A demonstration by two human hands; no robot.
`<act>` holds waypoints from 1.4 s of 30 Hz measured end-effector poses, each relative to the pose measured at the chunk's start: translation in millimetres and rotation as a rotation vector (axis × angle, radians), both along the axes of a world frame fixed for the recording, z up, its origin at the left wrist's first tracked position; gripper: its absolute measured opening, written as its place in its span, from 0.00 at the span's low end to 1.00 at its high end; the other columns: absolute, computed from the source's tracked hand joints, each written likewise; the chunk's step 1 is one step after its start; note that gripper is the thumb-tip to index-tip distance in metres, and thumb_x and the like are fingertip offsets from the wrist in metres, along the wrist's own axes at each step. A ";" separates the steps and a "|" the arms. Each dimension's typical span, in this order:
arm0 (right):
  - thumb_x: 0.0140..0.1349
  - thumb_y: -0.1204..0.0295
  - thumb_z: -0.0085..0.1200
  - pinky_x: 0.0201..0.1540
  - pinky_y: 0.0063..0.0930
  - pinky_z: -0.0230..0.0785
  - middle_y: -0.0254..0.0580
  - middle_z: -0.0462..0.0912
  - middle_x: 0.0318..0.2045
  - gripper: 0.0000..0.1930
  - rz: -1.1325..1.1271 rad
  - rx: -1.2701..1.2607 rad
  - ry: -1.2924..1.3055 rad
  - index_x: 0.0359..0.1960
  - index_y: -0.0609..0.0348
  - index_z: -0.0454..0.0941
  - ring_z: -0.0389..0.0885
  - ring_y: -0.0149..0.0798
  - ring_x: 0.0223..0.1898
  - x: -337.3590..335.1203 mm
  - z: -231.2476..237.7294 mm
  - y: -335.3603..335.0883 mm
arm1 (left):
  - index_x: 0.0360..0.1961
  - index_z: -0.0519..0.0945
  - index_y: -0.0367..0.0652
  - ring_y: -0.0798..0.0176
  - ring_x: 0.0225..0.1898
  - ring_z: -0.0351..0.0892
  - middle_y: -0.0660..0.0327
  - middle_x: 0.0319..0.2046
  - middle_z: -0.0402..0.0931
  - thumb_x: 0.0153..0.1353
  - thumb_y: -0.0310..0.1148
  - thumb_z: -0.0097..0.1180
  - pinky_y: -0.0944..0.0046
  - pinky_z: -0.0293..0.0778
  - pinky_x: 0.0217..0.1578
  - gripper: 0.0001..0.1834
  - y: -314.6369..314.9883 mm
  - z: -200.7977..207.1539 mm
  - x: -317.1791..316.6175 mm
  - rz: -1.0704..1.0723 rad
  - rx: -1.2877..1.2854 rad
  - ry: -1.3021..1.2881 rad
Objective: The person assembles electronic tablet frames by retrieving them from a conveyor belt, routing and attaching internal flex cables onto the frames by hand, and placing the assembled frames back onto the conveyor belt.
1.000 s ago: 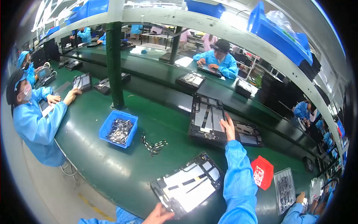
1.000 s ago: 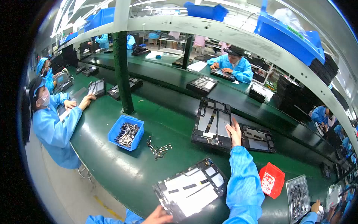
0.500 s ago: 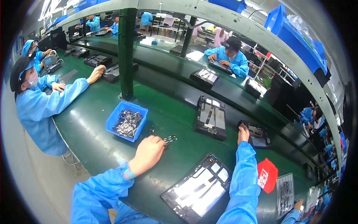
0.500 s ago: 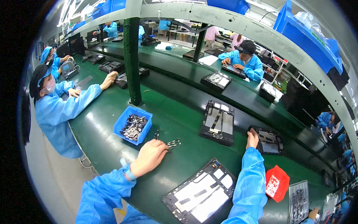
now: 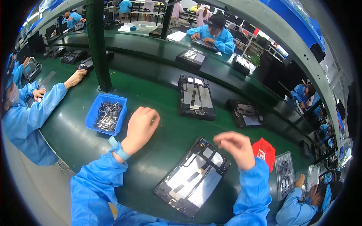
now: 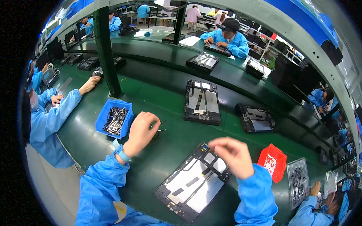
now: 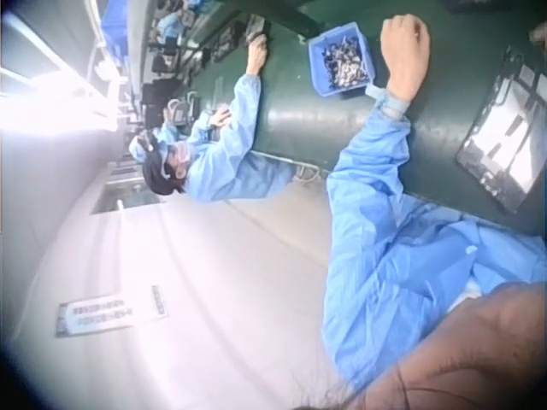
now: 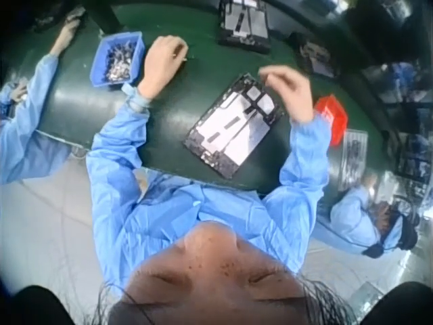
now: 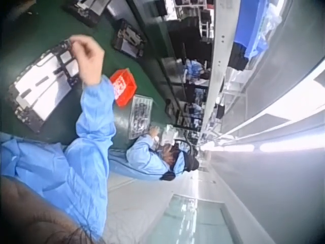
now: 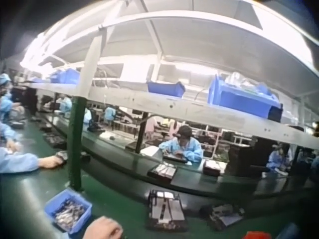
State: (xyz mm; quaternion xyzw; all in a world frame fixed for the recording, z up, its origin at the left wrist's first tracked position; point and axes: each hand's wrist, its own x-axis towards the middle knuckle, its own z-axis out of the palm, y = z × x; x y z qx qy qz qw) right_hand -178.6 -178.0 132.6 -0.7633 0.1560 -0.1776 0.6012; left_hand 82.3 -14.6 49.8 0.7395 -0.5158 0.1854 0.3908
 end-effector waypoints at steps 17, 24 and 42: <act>0.54 0.70 0.57 0.52 0.39 0.70 0.52 0.80 0.45 0.15 -0.057 -0.560 0.372 0.44 0.59 0.80 0.78 0.51 0.49 134.7 -98.8 -71.7 | 0.41 0.75 0.39 0.75 0.34 0.78 0.61 0.32 0.81 0.61 0.28 0.57 0.76 0.70 0.31 0.08 -10.2 -7.3 -50.3 -0.477 -0.018 1.220; 0.56 0.71 0.57 0.56 0.35 0.70 0.52 0.80 0.48 0.18 0.156 -0.795 -0.005 0.49 0.60 0.78 0.78 0.47 0.52 137.9 -90.3 -51.1 | 0.54 0.69 0.37 0.67 0.38 0.81 0.59 0.37 0.80 0.60 0.26 0.58 0.70 0.76 0.38 0.21 -3.2 -11.1 -49.0 -0.480 -0.104 1.478; 0.56 0.82 0.57 0.49 0.29 0.74 0.50 0.83 0.45 0.16 -0.493 -0.228 -0.130 0.48 0.64 0.80 0.82 0.41 0.46 -37.1 -61.4 65.5 | 0.38 0.76 0.34 0.60 0.45 0.81 0.49 0.43 0.79 0.61 0.20 0.56 0.63 0.80 0.48 0.05 -27.6 5.5 -144.7 -0.804 -0.090 1.765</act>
